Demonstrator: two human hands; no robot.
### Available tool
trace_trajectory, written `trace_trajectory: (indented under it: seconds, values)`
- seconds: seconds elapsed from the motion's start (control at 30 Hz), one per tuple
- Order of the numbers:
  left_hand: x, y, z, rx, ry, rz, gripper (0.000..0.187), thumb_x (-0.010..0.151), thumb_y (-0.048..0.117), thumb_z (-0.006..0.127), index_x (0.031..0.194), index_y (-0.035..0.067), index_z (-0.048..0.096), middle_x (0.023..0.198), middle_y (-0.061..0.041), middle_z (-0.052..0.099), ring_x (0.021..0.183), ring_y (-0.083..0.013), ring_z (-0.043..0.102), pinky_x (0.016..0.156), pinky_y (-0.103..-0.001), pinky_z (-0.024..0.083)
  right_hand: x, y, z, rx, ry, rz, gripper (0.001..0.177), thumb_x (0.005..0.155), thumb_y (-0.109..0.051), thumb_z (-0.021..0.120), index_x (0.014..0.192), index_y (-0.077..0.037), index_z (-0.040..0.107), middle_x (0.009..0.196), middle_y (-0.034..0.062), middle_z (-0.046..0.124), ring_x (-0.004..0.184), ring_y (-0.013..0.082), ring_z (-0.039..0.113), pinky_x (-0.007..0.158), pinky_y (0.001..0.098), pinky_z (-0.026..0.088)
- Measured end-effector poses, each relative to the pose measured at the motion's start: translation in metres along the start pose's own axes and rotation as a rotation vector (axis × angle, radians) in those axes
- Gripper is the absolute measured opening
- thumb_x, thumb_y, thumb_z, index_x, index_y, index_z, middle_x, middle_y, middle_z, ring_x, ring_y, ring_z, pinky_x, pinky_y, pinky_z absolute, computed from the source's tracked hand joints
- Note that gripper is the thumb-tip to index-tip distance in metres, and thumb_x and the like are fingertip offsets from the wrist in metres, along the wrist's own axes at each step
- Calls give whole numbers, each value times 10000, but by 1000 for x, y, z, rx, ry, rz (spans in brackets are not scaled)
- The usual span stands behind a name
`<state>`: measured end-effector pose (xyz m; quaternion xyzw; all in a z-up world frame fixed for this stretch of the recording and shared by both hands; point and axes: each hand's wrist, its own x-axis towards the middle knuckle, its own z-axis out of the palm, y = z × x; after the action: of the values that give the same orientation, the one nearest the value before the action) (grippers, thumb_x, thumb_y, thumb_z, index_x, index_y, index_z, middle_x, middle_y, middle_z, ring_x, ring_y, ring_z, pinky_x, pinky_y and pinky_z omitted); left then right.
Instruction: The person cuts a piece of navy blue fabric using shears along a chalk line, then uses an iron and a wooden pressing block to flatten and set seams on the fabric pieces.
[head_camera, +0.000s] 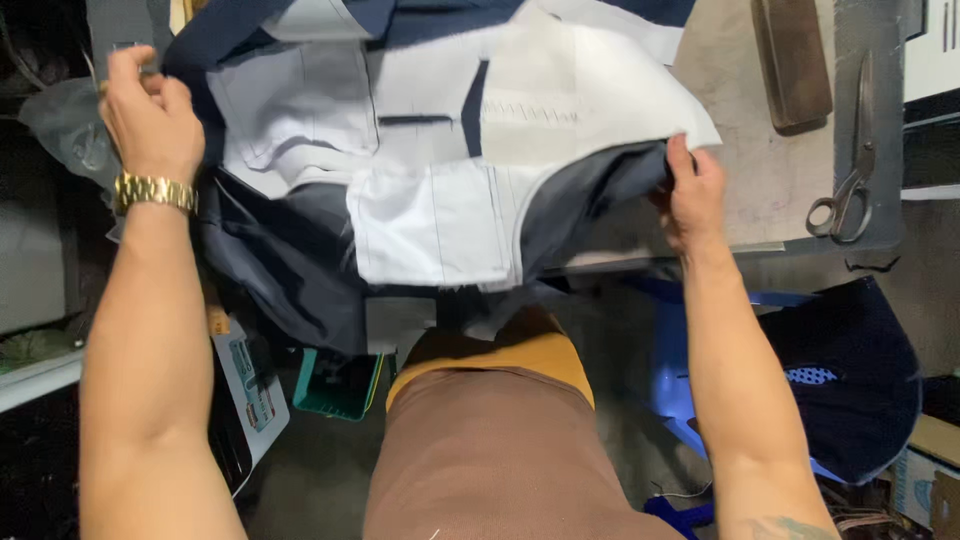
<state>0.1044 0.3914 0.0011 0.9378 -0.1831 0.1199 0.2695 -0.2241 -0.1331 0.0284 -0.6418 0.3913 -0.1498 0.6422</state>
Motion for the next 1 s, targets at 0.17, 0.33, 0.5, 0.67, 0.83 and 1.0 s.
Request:
trace_trajectory:
  seconds: [0.17, 0.33, 0.5, 0.67, 0.83, 1.0]
  values:
    - [-118, 80, -17, -127, 141, -43, 376, 990, 39, 612, 1352, -60, 625, 1172, -227, 670, 998, -394, 608, 863, -507, 468, -30, 31, 2, 142, -208, 277, 671, 921, -439, 685, 1346, 14, 435, 1123, 282, 718, 810, 236, 747, 513, 285, 605]
    - [-266, 140, 12, -573, 98, -1112, 193, 1058, 215, 650, 1122, 72, 539, 832, -84, 636, 623, -123, 621, 447, -236, 510, -127, 26, 40, -1037, -309, 233, 507, 870, -580, 701, 700, -184, 436, 683, -67, 554, 693, 143, 502, 667, 345, 367]
    - [-266, 159, 16, -983, -1, -1632, 564, 940, 507, 622, 1209, 29, 494, 1298, -157, 627, 1141, -306, 641, 875, -523, 571, -150, 180, 29, -1553, -446, -100, 914, 716, -956, 599, 899, -63, 669, 835, 129, 703, 832, 383, 650, 747, 488, 500]
    - [-276, 145, 12, -1161, -409, -1542, 364, 966, 197, 665, 1175, -99, 636, 1166, -248, 700, 1015, -434, 692, 785, -493, 580, -134, 216, 32, -1307, -384, -318, 794, 792, -811, 701, 596, -60, 530, 577, 80, 565, 635, 333, 594, 777, 499, 449]
    - [-273, 147, -19, -1506, -782, -905, 368, 969, 122, 611, 1221, -134, 688, 1206, -232, 753, 1086, -349, 730, 1016, -464, 556, -140, 234, 41, -1435, -499, -431, 369, 723, -438, 709, 797, -84, 632, 814, 113, 638, 837, 369, 581, 838, 505, 390]
    - [-186, 119, -39, -1644, -556, -580, 406, 1012, 208, 626, 1288, -90, 614, 1302, -248, 682, 1207, -399, 669, 1110, -553, 506, -120, 140, 30, -1131, -619, -335, 235, 695, -133, 673, 924, -110, 629, 923, 96, 642, 962, 330, 587, 871, 441, 476]
